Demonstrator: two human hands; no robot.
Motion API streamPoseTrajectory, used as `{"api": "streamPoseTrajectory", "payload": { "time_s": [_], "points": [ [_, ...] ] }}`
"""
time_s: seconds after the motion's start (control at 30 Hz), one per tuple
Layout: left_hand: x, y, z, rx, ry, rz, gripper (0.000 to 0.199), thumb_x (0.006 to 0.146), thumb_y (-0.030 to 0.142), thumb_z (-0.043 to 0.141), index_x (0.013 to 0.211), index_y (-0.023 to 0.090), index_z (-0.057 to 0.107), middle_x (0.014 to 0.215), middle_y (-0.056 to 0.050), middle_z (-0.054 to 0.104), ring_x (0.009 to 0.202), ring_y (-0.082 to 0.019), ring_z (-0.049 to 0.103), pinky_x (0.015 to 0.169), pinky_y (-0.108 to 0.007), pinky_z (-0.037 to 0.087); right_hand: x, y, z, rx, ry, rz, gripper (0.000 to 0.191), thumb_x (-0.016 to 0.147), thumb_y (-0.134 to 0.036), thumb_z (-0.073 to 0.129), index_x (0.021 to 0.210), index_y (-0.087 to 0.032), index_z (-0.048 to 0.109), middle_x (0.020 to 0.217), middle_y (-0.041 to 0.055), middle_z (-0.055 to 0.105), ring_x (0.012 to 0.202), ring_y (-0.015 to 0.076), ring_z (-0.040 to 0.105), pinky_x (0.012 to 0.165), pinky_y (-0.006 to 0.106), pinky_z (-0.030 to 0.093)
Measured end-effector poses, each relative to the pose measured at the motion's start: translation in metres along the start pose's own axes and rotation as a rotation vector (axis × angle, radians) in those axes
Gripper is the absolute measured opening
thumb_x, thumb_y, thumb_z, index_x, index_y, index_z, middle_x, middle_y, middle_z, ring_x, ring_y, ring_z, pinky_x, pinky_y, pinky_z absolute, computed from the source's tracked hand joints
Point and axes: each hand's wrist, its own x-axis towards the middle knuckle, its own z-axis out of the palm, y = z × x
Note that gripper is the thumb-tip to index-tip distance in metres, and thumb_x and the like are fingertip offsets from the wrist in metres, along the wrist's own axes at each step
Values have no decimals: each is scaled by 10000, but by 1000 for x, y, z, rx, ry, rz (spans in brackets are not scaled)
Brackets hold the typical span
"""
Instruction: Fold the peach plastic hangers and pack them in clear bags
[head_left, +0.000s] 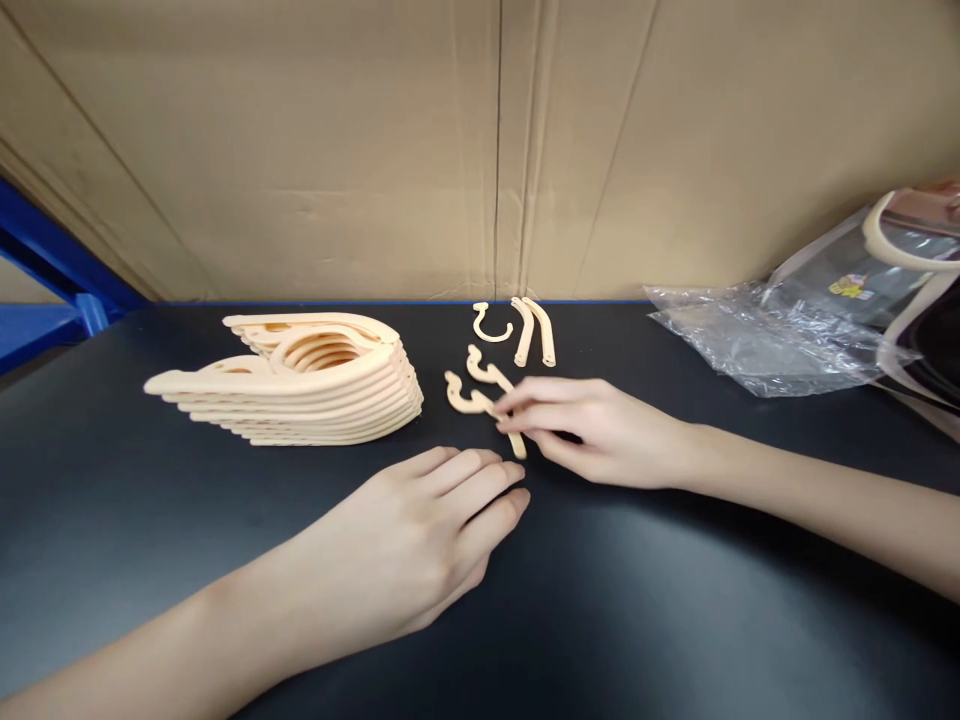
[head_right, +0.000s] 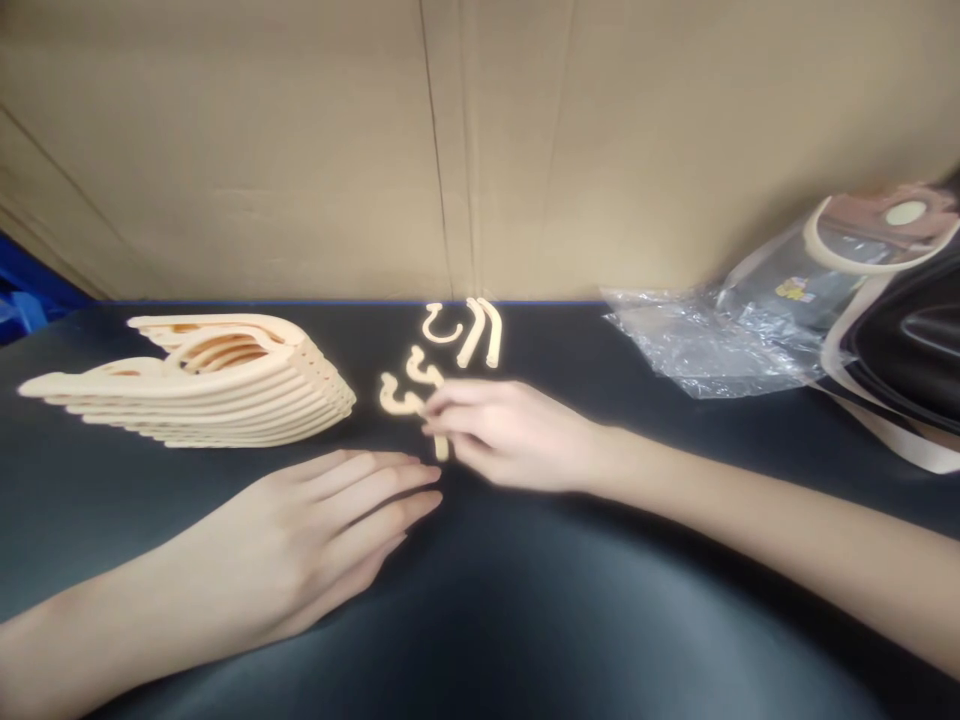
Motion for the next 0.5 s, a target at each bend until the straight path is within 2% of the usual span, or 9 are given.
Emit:
{"api": "streamPoseTrajectory", "payload": {
  "time_s": [0.07,0.17,0.23,0.3,0.4,0.5],
  "points": [
    [1,0,0,-3,20,7,319,975,139,419,1223,87,613,1223,-97,675,1107,-243,610,915,-367,498,-14,-10,-10,51,85,47,248,955,-142,460,1088,-194,662,1034,45,712,930,151,668,835,297,559],
    [3,-1,0,-19,40,-28,314,968,137,427,1224,103,606,1238,-102,663,1109,-240,610,926,-363,497,-16,-9,-21,-142,176,191,219,954,-179,463,1060,-192,655,1012,56,706,929,186,660,819,335,546],
    [3,-1,1,-23,30,-63,309,961,142,437,1215,118,612,1232,-104,663,1100,-247,615,910,-364,509,-7,2,-22,-342,160,317,234,962,-242,463,1091,-178,647,1088,93,693,995,246,654,837,389,537],
    [3,-1,1,-20,19,-82,303,960,146,440,1201,127,622,1210,-98,673,1080,-247,622,879,-359,520,6,16,-19,-471,115,441,342,976,-356,451,1200,-154,614,1155,139,669,1030,309,650,823,439,536],
    [1,-1,3,-20,21,-75,301,968,155,431,1196,128,625,1188,-86,685,1054,-242,628,846,-356,517,25,35,-8,-506,56,535,532,969,-509,426,1320,-128,551,1236,197,619,1066,372,636,817,493,532],
    [0,-1,4,-3,51,-74,296,975,157,435,1195,123,630,1195,-71,692,1067,-238,622,861,-360,495,36,45,0,-436,31,525,505,946,-498,472,1235,-103,600,1252,222,590,1097,391,613,859,526,513]
  ]
}}
